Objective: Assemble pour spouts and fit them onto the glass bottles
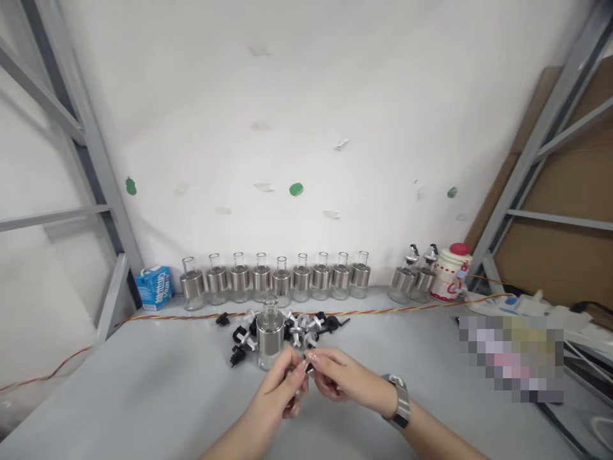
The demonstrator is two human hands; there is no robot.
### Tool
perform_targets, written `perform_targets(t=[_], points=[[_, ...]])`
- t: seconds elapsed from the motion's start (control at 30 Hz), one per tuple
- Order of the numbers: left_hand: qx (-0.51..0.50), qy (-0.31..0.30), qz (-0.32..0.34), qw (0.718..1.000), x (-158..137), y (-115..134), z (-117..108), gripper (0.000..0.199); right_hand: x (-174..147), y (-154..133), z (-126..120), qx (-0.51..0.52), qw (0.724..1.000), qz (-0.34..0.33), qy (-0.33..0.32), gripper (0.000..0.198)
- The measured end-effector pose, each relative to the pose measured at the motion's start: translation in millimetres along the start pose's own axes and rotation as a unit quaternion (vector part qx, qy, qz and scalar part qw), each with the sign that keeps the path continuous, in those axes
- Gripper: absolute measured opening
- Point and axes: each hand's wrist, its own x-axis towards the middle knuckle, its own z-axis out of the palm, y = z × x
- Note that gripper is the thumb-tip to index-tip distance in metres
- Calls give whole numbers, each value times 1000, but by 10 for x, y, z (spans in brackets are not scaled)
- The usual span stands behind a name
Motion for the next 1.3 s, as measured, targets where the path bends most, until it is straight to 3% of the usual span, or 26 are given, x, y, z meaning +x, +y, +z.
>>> perform_targets(t=[0.23, 0.33, 0.53, 0.73, 1.13, 1.2, 1.3], points=[[-31, -4, -18, 999, 18, -10, -12, 31, 6, 38, 20, 104, 992, 2, -72, 41], [-55, -3, -34, 998, 22, -15, -20, 30, 12, 94, 49, 132, 989, 7, -68, 41], [-107, 74, -25, 991, 3, 61, -12, 30, 52, 193, 101, 95, 993, 37, -55, 54], [-106, 89, -23, 990, 10, 164, -26, 40, 84, 173, 74, 144, 989, 7, 16, 48], [-108, 126, -30, 986, 51, 164, -103, 45, 120, 137, 20, 155, 985, 26, 66, 50], [-128, 138, -59, 980, 35, 213, -57, 44, 129, 144, 26, 135, 985, -2, 108, 44], [-134, 121, -112, 977, 49, 229, 40, 61, 124, 152, 53, 94, 977, -95, 164, 37]])
